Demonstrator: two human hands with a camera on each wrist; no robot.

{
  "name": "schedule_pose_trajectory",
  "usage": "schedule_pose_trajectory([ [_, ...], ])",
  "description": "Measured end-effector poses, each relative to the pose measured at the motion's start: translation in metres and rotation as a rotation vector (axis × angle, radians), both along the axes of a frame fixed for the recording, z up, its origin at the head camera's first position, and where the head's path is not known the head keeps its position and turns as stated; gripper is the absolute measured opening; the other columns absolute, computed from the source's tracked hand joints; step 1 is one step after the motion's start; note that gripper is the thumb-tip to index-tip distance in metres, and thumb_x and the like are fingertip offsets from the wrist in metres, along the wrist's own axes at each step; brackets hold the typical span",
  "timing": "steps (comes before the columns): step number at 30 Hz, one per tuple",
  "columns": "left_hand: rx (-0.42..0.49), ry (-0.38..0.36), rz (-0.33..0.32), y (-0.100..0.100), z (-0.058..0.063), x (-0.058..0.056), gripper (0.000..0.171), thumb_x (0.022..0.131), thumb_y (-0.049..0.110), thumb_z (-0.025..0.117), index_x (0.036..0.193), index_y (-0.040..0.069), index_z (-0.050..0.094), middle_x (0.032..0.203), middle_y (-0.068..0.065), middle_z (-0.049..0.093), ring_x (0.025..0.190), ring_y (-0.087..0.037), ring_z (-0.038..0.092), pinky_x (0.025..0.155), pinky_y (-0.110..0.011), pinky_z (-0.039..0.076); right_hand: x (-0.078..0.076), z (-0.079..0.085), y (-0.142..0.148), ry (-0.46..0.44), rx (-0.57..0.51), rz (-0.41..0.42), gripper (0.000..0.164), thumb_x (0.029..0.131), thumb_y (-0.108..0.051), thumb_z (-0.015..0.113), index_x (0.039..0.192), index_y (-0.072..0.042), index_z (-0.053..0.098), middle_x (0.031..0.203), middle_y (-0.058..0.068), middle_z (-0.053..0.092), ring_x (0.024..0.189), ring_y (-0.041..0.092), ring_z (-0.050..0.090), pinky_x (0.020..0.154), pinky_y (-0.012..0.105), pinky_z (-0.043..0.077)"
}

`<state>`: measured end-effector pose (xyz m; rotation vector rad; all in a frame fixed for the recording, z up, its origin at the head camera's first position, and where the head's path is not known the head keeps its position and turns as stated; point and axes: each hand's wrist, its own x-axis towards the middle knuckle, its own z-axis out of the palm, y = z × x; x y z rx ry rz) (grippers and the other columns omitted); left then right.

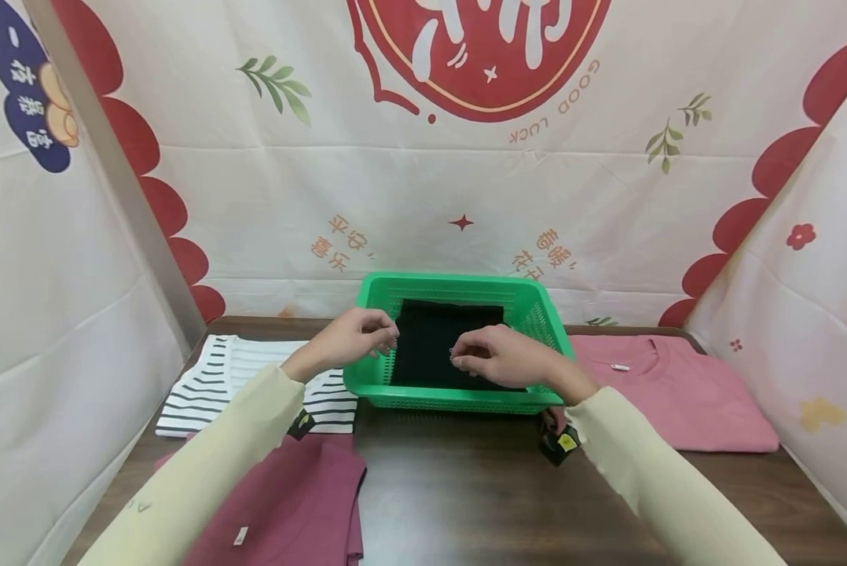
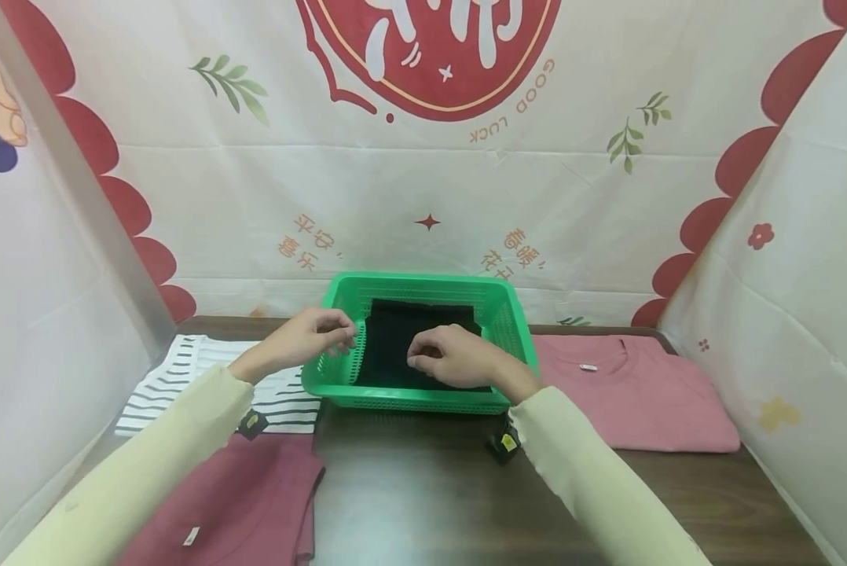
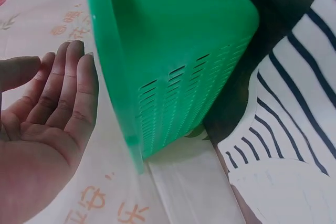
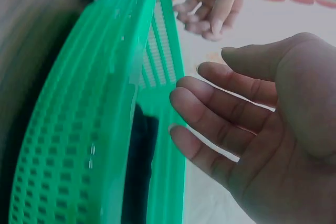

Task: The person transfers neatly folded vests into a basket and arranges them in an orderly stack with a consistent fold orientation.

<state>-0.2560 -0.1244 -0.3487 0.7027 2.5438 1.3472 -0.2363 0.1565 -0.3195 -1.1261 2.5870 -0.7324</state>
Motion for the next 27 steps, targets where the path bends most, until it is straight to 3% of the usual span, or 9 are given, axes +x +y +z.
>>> schedule_pose_trajectory([
  [8,0.046,-0.002,0.045,-0.021,0.002,0.018,0.020,0.097,0.028,0.052,0.098,0.014,0.067,0.094,-0.007,0.068,0.088,-0.028,0.066,0.075,-0.041,0.057,0.018,-0.003,-0.020,0.006,-0.048,0.055,0.014,0.095,-0.024,0.056,0.101,-0.018,0.067,0.088,0.001,0.070,0.072,0.012,0.060,0.068,0.033,0.054],
  [12,0.064,0.005,0.066,-0.035,0.004,0.026,0.023,0.097,0.026,0.053,0.101,0.008,0.067,0.096,-0.012,0.068,0.085,-0.027,0.066,0.076,-0.045,0.057,0.025,-0.005,-0.026,0.001,-0.058,0.079,0.017,0.095,-0.025,0.055,0.103,-0.017,0.068,0.087,-0.001,0.069,0.071,0.011,0.058,0.068,0.033,0.053],
  [17,0.049,0.005,0.101,-0.049,-0.001,0.034,0.027,0.096,0.024,0.054,0.101,0.001,0.066,0.095,-0.016,0.069,0.081,-0.024,0.067,0.074,-0.044,0.057,0.031,-0.011,-0.031,-0.005,-0.065,0.099,0.016,0.095,-0.025,0.055,0.103,-0.018,0.067,0.082,-0.009,0.065,0.070,0.008,0.058,0.072,0.033,0.052],
  [27,-0.027,0.047,0.149,-0.079,-0.011,0.057,0.020,0.095,0.026,0.055,0.097,0.009,0.066,0.090,-0.010,0.070,0.077,-0.017,0.067,0.070,-0.036,0.058,0.046,-0.028,-0.051,-0.090,-0.070,0.129,0.014,0.095,-0.030,0.056,0.100,-0.022,0.066,0.084,-0.008,0.065,0.071,0.008,0.060,0.066,0.027,0.053],
])
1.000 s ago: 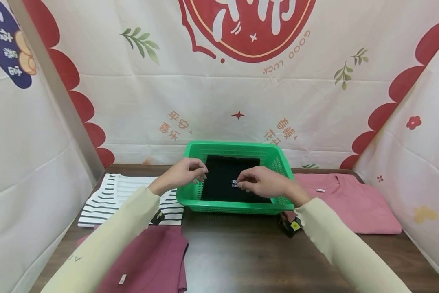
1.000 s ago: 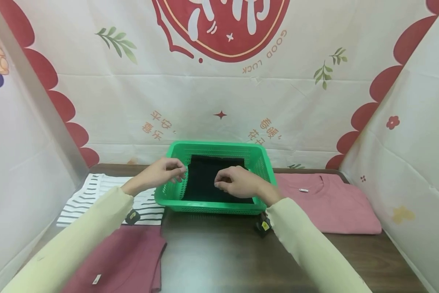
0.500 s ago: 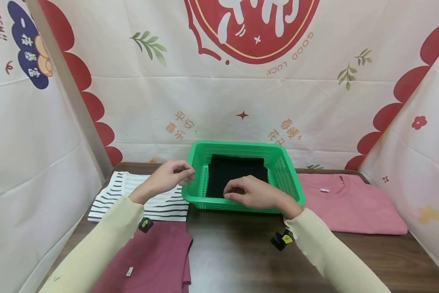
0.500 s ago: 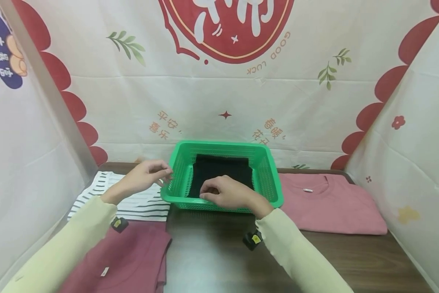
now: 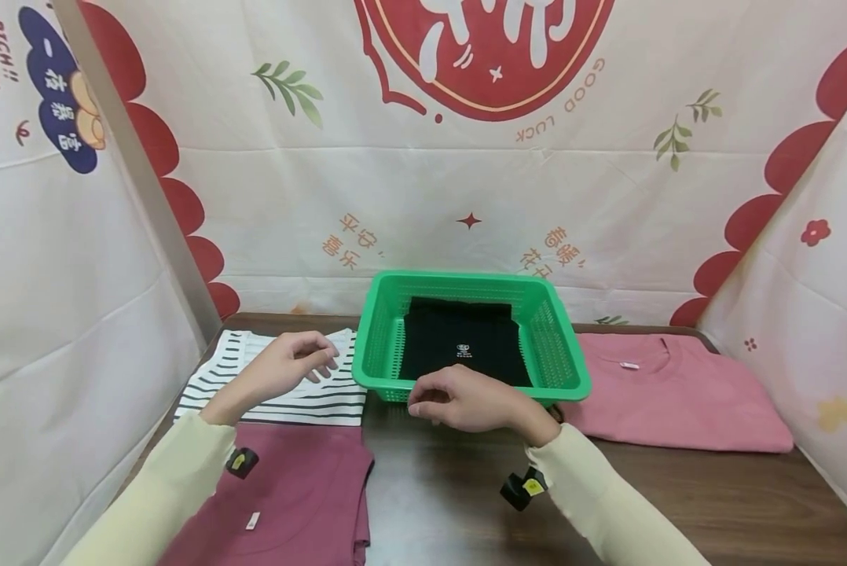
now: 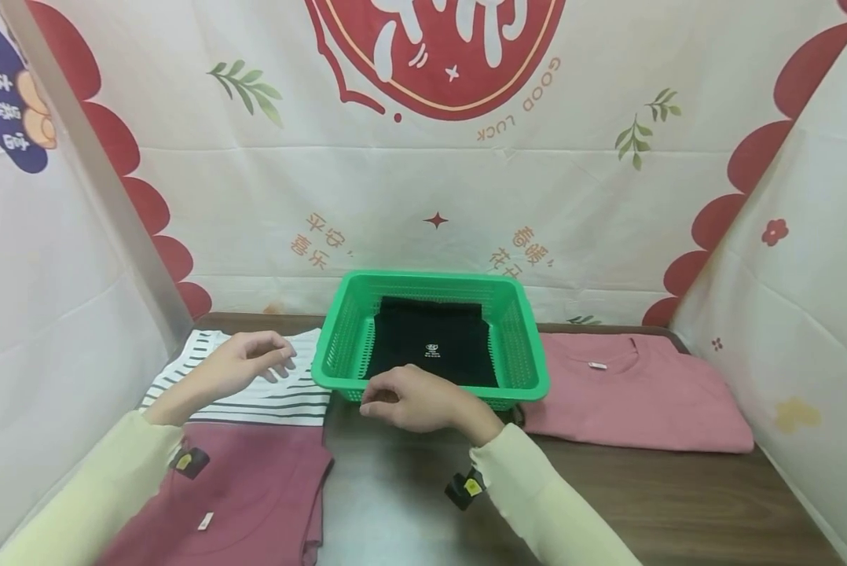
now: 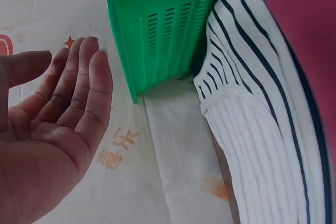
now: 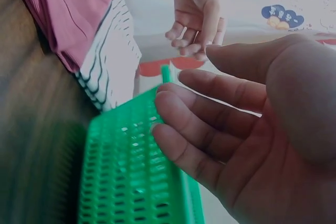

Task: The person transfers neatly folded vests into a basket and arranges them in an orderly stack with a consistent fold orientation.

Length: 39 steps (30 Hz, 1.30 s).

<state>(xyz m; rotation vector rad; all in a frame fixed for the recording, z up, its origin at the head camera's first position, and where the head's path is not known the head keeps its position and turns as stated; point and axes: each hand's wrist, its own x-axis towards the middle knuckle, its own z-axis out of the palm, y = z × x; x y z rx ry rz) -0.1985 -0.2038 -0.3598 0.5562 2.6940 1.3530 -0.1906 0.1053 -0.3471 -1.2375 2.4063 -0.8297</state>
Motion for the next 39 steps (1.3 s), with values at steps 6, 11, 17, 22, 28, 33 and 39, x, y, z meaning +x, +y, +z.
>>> schedule_pose_trajectory([
  [6,-0.017,-0.013,0.027,-0.022,-0.008,0.013,0.024,0.094,0.029,0.056,0.097,0.007,0.066,0.089,-0.010,0.070,0.079,-0.018,0.067,0.070,-0.036,0.057,0.002,-0.017,-0.013,-0.093,0.002,0.025,0.016,0.095,-0.030,0.056,0.100,-0.021,0.067,0.085,-0.007,0.064,0.068,0.004,0.058,0.064,0.024,0.053],
  [11,-0.044,-0.010,0.056,-0.039,-0.014,0.026,0.025,0.095,0.030,0.056,0.098,0.007,0.065,0.088,-0.008,0.070,0.080,-0.021,0.066,0.069,-0.036,0.057,0.003,-0.031,-0.025,-0.111,0.034,0.020,0.018,0.094,-0.029,0.056,0.099,-0.017,0.069,0.085,-0.002,0.066,0.065,0.005,0.059,0.065,0.023,0.051],
  [17,-0.042,-0.029,0.085,-0.059,-0.022,0.039,0.024,0.096,0.025,0.054,0.099,0.003,0.063,0.092,-0.015,0.070,0.083,-0.025,0.067,0.068,-0.036,0.057,0.004,-0.048,-0.037,-0.087,0.072,0.045,0.022,0.095,-0.027,0.055,0.101,-0.012,0.070,0.084,-0.001,0.067,0.067,0.003,0.056,0.066,0.022,0.050],
  [22,-0.070,-0.054,0.135,-0.075,-0.025,0.051,0.026,0.096,0.026,0.053,0.100,0.002,0.063,0.096,-0.019,0.069,0.086,-0.023,0.066,0.069,-0.039,0.058,0.004,-0.057,-0.050,-0.096,0.085,0.016,0.017,0.093,-0.026,0.057,0.097,-0.014,0.069,0.084,-0.005,0.066,0.068,0.002,0.057,0.069,0.023,0.050],
  [28,-0.113,-0.043,0.159,-0.093,-0.034,0.063,0.027,0.095,0.026,0.055,0.101,0.001,0.064,0.092,-0.016,0.071,0.082,-0.022,0.067,0.066,-0.034,0.058,0.003,-0.067,-0.069,-0.142,0.100,-0.077,0.019,0.092,-0.028,0.059,0.098,-0.013,0.068,0.083,-0.001,0.069,0.066,0.003,0.057,0.068,0.024,0.051],
  [33,-0.091,-0.056,0.155,-0.106,-0.041,0.070,0.030,0.096,0.023,0.054,0.104,-0.004,0.062,0.095,-0.019,0.071,0.083,-0.018,0.068,0.067,-0.032,0.058,0.003,-0.077,-0.079,-0.147,0.118,-0.184,0.026,0.091,-0.031,0.060,0.104,-0.010,0.067,0.083,-0.004,0.063,0.071,0.006,0.055,0.068,0.026,0.050],
  [39,-0.131,-0.012,0.205,-0.123,-0.044,0.079,0.026,0.095,0.018,0.055,0.103,-0.006,0.063,0.095,-0.020,0.070,0.077,-0.013,0.068,0.063,-0.032,0.057,0.004,-0.083,-0.087,-0.164,0.100,-0.261,0.031,0.090,-0.031,0.061,0.106,-0.005,0.065,0.090,0.001,0.065,0.076,0.009,0.055,0.072,0.030,0.051],
])
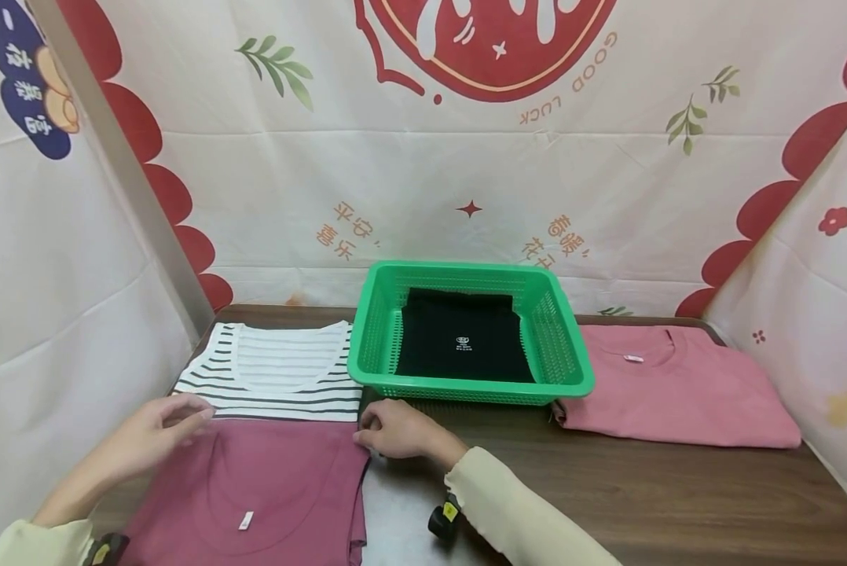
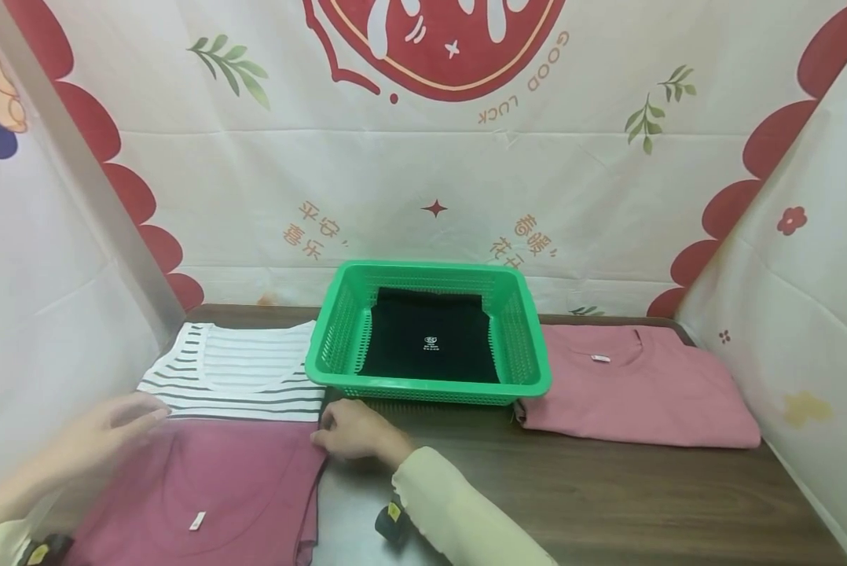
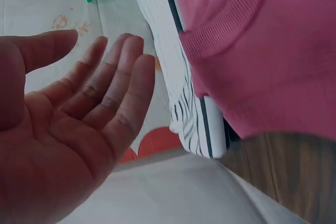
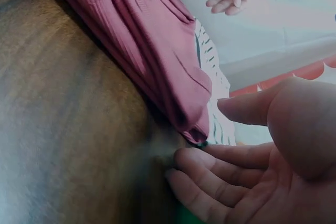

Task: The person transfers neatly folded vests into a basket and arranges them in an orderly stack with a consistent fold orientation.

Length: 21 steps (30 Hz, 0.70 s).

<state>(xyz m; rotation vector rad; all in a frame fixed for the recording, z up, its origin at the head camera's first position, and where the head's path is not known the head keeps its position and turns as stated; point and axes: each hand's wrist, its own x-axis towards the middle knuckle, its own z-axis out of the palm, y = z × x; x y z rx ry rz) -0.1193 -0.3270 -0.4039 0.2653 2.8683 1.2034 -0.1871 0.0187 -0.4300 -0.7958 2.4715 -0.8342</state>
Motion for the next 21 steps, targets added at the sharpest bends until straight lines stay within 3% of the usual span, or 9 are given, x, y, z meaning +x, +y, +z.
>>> schedule_pose_trajectory([
  [7,-0.102,-0.001,0.072,-0.014,-0.006,0.007,0.022,0.093,0.016,0.058,0.098,-0.003,0.066,0.080,-0.010,0.072,0.069,-0.005,0.062,0.058,-0.027,0.052,0.000,-0.008,-0.005,-0.040,-0.022,-0.090,0.031,0.088,-0.033,0.062,0.103,-0.007,0.064,0.090,0.000,0.062,0.078,0.011,0.054,0.072,0.033,0.049],
  [12,-0.172,-0.025,0.106,-0.024,-0.011,0.011,0.024,0.093,0.021,0.058,0.100,-0.001,0.066,0.084,-0.010,0.072,0.072,-0.005,0.061,0.061,-0.029,0.050,0.000,-0.012,-0.008,-0.084,-0.028,-0.135,0.029,0.087,-0.035,0.063,0.097,-0.008,0.061,0.080,0.001,0.058,0.067,0.013,0.055,0.064,0.032,0.047],
  [16,-0.203,-0.070,0.120,-0.032,-0.014,0.013,0.031,0.092,0.022,0.059,0.105,-0.006,0.062,0.088,-0.015,0.071,0.075,-0.013,0.063,0.063,-0.035,0.051,0.000,-0.011,-0.010,-0.108,-0.019,-0.147,0.030,0.086,-0.037,0.064,0.094,-0.008,0.059,0.073,0.002,0.058,0.058,0.012,0.055,0.058,0.030,0.045],
  [21,-0.238,-0.200,0.111,-0.038,-0.015,0.017,0.049,0.094,0.031,0.055,0.115,-0.013,0.052,0.096,-0.019,0.069,0.085,-0.029,0.063,0.072,-0.049,0.051,0.001,-0.009,-0.011,-0.126,-0.008,-0.152,0.032,0.085,-0.039,0.065,0.092,-0.009,0.057,0.071,0.002,0.058,0.056,0.012,0.054,0.054,0.029,0.044],
])
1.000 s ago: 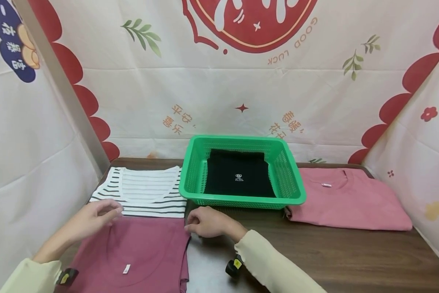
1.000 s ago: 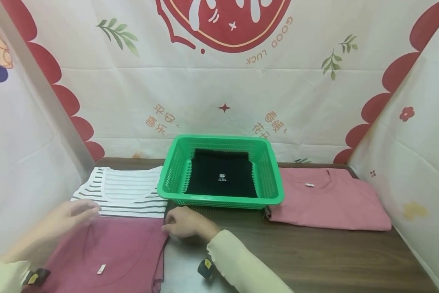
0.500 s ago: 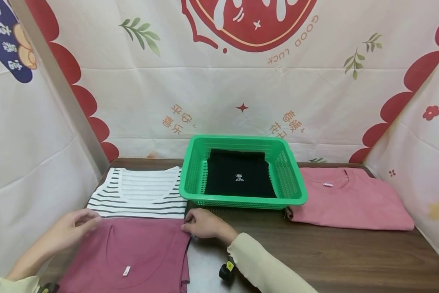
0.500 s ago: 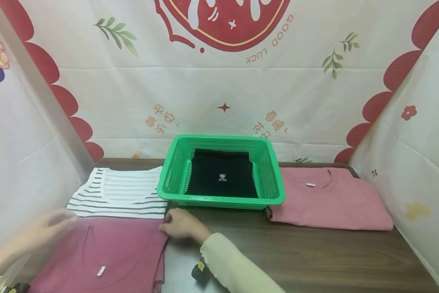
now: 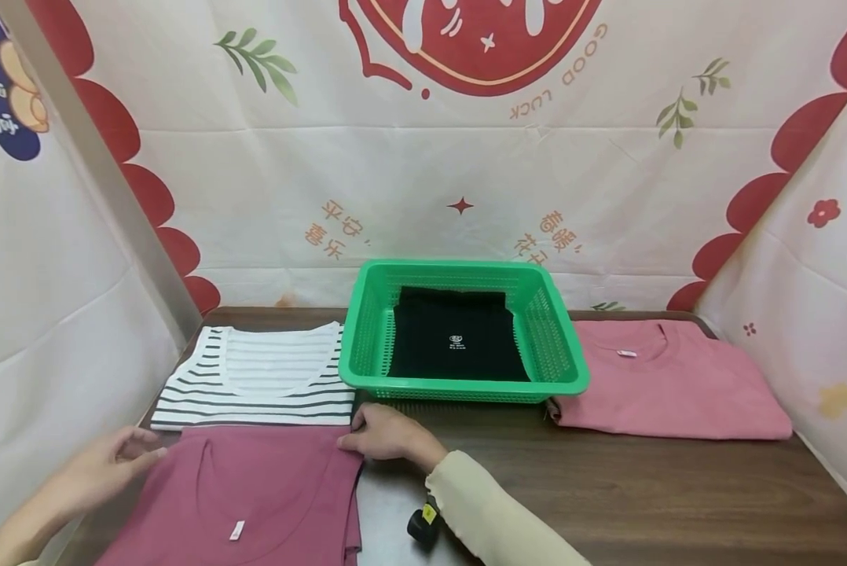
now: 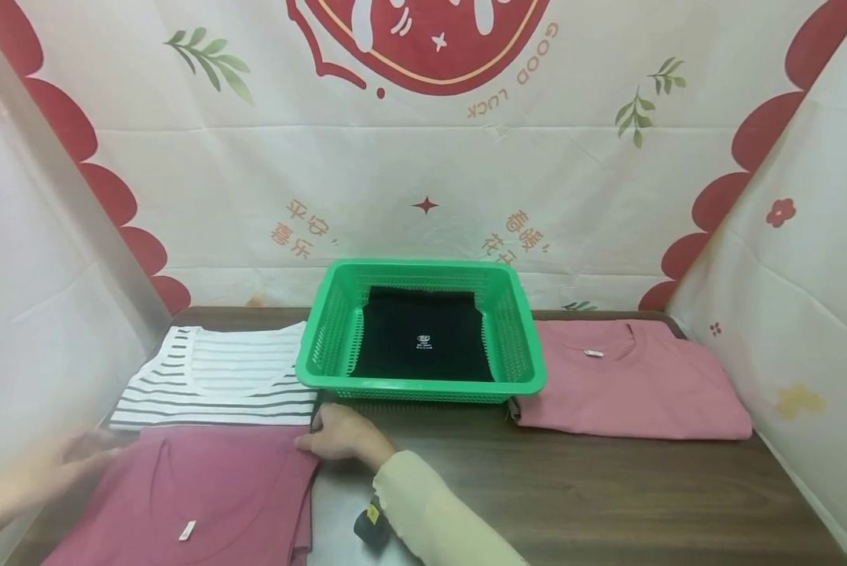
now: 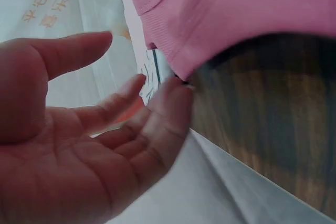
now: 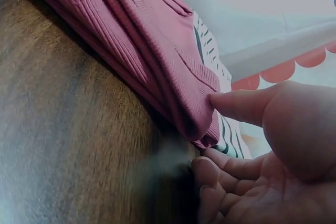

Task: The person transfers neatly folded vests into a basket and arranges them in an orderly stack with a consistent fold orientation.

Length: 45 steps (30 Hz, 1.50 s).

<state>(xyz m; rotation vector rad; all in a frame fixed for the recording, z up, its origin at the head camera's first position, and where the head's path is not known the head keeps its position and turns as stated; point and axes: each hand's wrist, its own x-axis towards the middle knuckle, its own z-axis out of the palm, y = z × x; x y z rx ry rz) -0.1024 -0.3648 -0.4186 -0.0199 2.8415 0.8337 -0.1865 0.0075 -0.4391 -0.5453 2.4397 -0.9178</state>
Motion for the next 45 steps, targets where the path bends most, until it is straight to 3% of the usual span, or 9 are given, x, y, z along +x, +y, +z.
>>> schedule_pose_trajectory([
  [2,-0.002,-0.069,0.002,-0.001,-0.001,0.001,0.057,0.094,0.036,0.053,0.119,-0.015,0.048,0.099,-0.021,0.068,0.090,-0.033,0.062,0.075,-0.053,0.050,0.001,0.001,-0.001,-0.010,0.001,0.001,0.032,0.084,-0.040,0.065,0.092,-0.009,0.057,0.071,0.002,0.057,0.055,0.012,0.054,0.053,0.029,0.043],
  [6,0.004,-0.123,0.004,-0.001,-0.007,0.004,0.063,0.094,0.038,0.054,0.120,-0.019,0.045,0.102,-0.025,0.067,0.094,-0.036,0.061,0.080,-0.055,0.049,0.002,0.001,-0.002,-0.017,0.003,0.008,0.033,0.083,-0.039,0.067,0.092,-0.009,0.056,0.071,0.002,0.057,0.055,0.012,0.053,0.053,0.029,0.043],
  [11,-0.009,-0.127,0.029,-0.001,-0.011,0.005,0.068,0.092,0.039,0.056,0.120,-0.022,0.042,0.099,-0.027,0.067,0.093,-0.035,0.062,0.080,-0.054,0.049,0.003,-0.001,-0.004,-0.024,0.005,0.015,0.033,0.082,-0.038,0.068,0.091,-0.009,0.055,0.073,0.002,0.056,0.057,0.012,0.053,0.052,0.028,0.042],
  [17,-0.028,-0.138,0.056,-0.001,-0.017,0.003,0.073,0.090,0.042,0.058,0.119,-0.023,0.042,0.093,-0.015,0.068,0.085,-0.023,0.061,0.073,-0.043,0.049,0.003,-0.001,-0.005,-0.008,0.019,0.013,0.032,0.081,-0.038,0.069,0.089,-0.010,0.057,0.075,0.001,0.056,0.062,0.012,0.052,0.054,0.028,0.043],
  [22,0.007,-0.124,0.086,-0.002,-0.023,0.005,0.070,0.090,0.039,0.059,0.118,-0.023,0.043,0.091,-0.014,0.069,0.081,-0.020,0.061,0.070,-0.038,0.049,0.003,-0.002,-0.006,0.000,0.020,0.024,0.029,0.081,-0.038,0.069,0.084,-0.011,0.058,0.074,-0.001,0.057,0.062,0.011,0.052,0.053,0.026,0.042],
  [27,0.018,-0.126,0.095,-0.003,-0.027,0.005,0.068,0.089,0.039,0.060,0.116,-0.022,0.045,0.090,-0.014,0.070,0.080,-0.018,0.061,0.068,-0.037,0.049,0.004,-0.001,-0.005,-0.019,0.022,0.053,0.032,0.081,-0.040,0.069,0.068,-0.014,0.058,0.058,-0.006,0.051,0.052,0.008,0.046,0.047,0.024,0.037],
  [31,0.029,-0.159,0.111,-0.003,-0.028,0.005,0.065,0.089,0.042,0.059,0.114,-0.017,0.052,0.092,-0.014,0.070,0.080,-0.017,0.059,0.067,-0.036,0.048,0.006,-0.002,-0.004,-0.035,0.005,0.088,0.043,0.081,-0.040,0.068,0.051,-0.016,0.049,0.044,-0.008,0.041,0.043,0.006,0.037,0.042,0.023,0.029],
  [36,0.087,-0.216,0.132,-0.003,-0.029,0.007,0.053,0.089,0.046,0.057,0.106,-0.003,0.064,0.089,-0.007,0.066,0.078,-0.015,0.055,0.066,-0.034,0.045,0.008,-0.001,-0.004,-0.072,-0.036,0.088,0.051,0.081,-0.038,0.069,0.045,-0.018,0.039,0.040,-0.010,0.031,0.039,0.005,0.027,0.039,0.022,0.022],
  [45,0.172,-0.250,0.061,-0.005,-0.030,0.012,0.044,0.096,0.044,0.047,0.090,0.004,0.066,0.075,-0.002,0.060,0.072,-0.010,0.052,0.065,-0.031,0.042,0.016,-0.003,-0.010,-0.098,-0.092,0.043,0.056,0.076,-0.033,0.075,0.044,-0.018,0.032,0.041,-0.010,0.024,0.038,0.004,0.021,0.037,0.021,0.017],
])
